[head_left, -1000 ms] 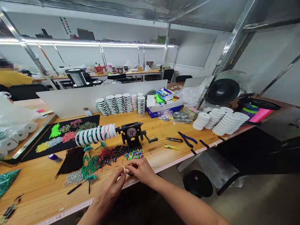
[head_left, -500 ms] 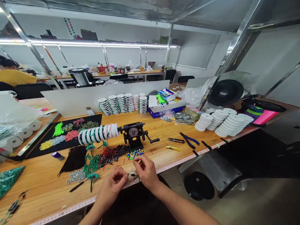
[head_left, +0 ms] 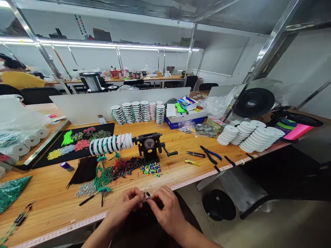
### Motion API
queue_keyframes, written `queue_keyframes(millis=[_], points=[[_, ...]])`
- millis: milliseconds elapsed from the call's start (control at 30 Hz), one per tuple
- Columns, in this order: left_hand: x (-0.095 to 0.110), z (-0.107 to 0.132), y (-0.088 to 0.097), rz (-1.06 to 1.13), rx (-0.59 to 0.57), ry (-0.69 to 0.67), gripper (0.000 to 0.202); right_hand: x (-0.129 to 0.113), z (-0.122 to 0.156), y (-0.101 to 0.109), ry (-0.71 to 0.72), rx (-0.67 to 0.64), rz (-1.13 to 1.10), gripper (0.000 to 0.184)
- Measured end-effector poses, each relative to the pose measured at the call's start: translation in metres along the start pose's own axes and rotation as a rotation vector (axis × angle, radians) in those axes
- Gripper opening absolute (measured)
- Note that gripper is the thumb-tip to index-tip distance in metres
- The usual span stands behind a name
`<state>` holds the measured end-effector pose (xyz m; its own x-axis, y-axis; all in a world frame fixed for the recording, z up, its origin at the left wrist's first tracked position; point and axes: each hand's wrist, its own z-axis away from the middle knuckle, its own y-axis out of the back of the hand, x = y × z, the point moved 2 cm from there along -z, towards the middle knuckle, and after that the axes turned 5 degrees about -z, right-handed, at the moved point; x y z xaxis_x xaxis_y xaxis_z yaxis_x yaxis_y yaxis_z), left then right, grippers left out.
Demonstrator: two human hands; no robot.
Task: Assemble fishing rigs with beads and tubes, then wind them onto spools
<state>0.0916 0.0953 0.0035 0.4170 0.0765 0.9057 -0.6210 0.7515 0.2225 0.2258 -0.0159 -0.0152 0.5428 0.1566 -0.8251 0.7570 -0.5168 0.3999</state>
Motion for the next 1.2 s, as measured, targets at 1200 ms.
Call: queue_keyframes(millis=[1200], points=[[-0.005, 0.006, -0.01, -0.193, 0.353, -0.398, 0.017, 0.012, 0.005, -0.02, -0.311, -0.025, -0.501, 0.021]])
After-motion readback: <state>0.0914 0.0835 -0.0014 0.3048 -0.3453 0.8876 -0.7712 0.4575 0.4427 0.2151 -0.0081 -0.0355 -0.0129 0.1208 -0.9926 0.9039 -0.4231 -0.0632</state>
